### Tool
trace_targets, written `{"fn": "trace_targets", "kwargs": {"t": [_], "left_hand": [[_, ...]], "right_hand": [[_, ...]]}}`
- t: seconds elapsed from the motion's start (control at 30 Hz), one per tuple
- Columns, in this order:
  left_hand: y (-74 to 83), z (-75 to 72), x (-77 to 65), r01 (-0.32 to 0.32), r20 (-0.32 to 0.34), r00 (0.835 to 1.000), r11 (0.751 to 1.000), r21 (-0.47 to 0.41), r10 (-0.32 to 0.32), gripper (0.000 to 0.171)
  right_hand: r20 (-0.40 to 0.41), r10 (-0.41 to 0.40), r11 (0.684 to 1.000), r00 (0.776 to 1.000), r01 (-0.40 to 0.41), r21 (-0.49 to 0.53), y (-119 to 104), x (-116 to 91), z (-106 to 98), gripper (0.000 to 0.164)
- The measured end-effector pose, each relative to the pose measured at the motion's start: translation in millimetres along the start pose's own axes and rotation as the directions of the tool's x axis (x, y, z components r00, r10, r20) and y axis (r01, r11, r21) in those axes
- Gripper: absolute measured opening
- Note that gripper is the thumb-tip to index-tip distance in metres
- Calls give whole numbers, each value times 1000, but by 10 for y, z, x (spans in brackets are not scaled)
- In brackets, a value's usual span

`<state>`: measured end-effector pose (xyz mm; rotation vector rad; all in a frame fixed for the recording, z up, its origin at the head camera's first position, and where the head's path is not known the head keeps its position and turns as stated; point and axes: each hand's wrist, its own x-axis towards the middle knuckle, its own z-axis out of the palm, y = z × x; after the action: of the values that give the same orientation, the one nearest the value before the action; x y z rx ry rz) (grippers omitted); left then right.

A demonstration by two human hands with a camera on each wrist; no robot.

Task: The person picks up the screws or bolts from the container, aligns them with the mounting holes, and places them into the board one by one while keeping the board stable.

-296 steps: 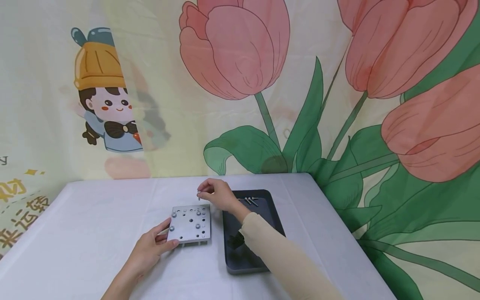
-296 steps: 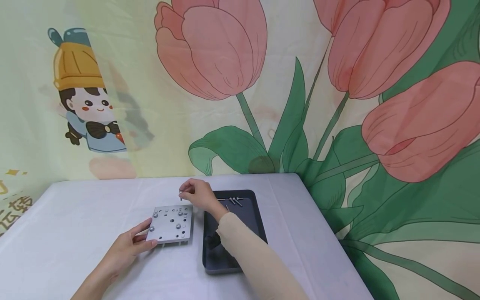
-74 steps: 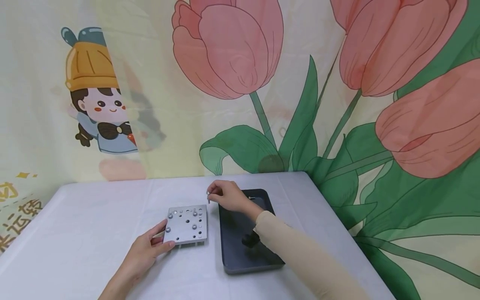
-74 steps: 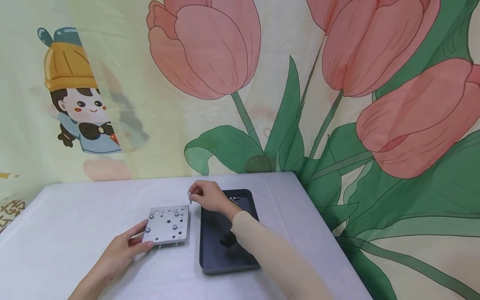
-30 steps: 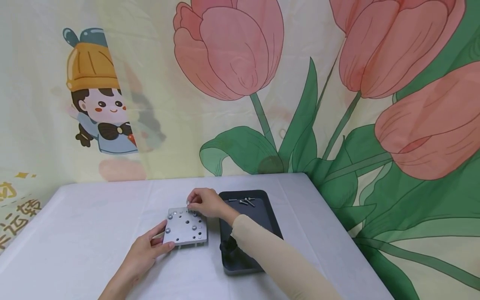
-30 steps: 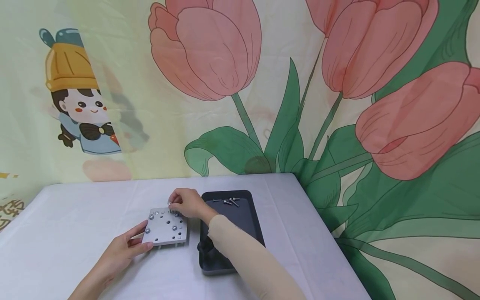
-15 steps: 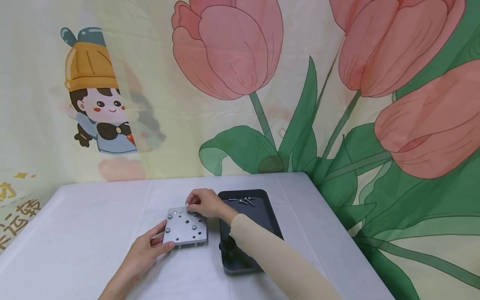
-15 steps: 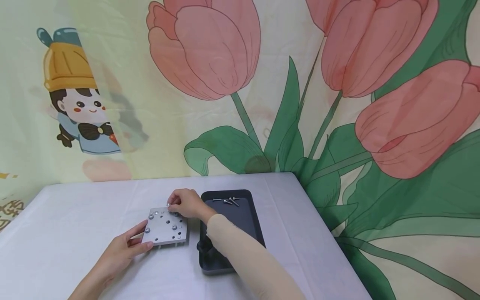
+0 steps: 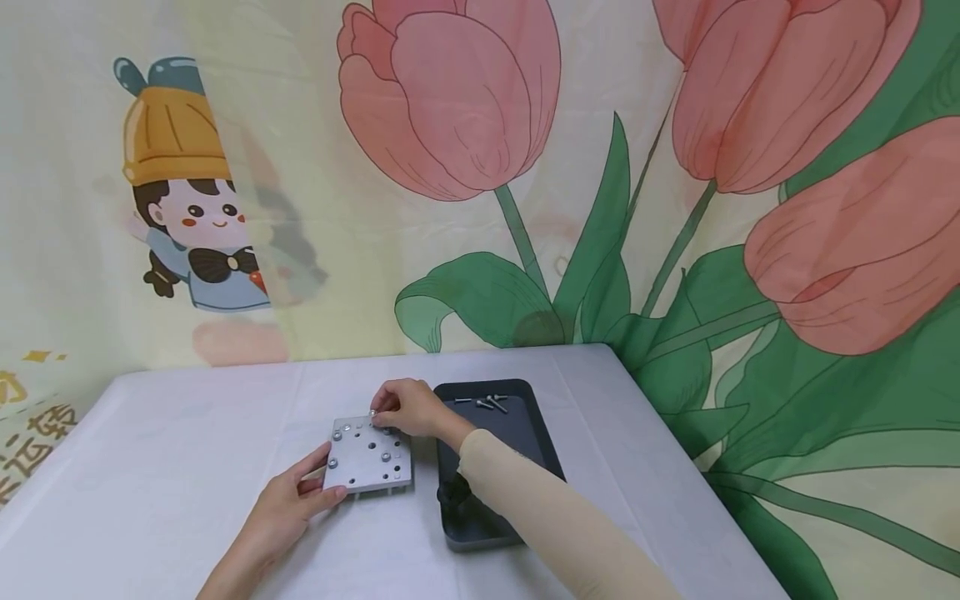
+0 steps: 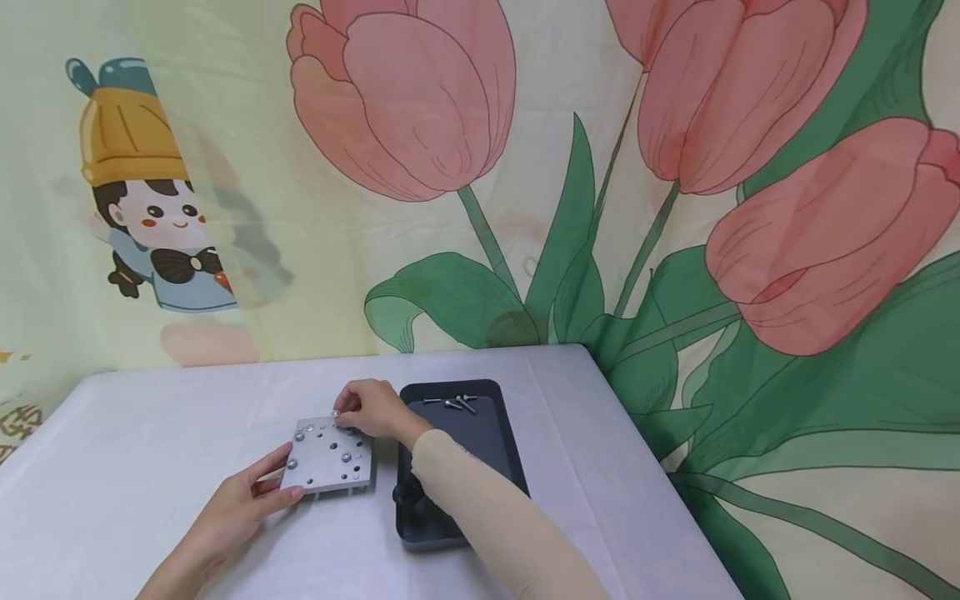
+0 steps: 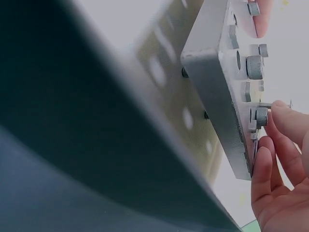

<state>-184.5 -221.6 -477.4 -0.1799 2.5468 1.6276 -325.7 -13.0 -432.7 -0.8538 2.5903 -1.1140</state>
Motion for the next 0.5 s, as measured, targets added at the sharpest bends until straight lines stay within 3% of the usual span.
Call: {"fn": "trace_targets", "kwargs": {"t": [0.3,0.5], "left_hand": [[1,-17,-7,11,3,1000,1000,17,-11,91],[11,-11,-11,7,-5,1000,1000,26,-7,91]], "right_hand": [[9,-7,1000,1000,7,-21,4,-14,-26,11],[26,-63,997,998,65,-50,18,-66,-228,19]]}}
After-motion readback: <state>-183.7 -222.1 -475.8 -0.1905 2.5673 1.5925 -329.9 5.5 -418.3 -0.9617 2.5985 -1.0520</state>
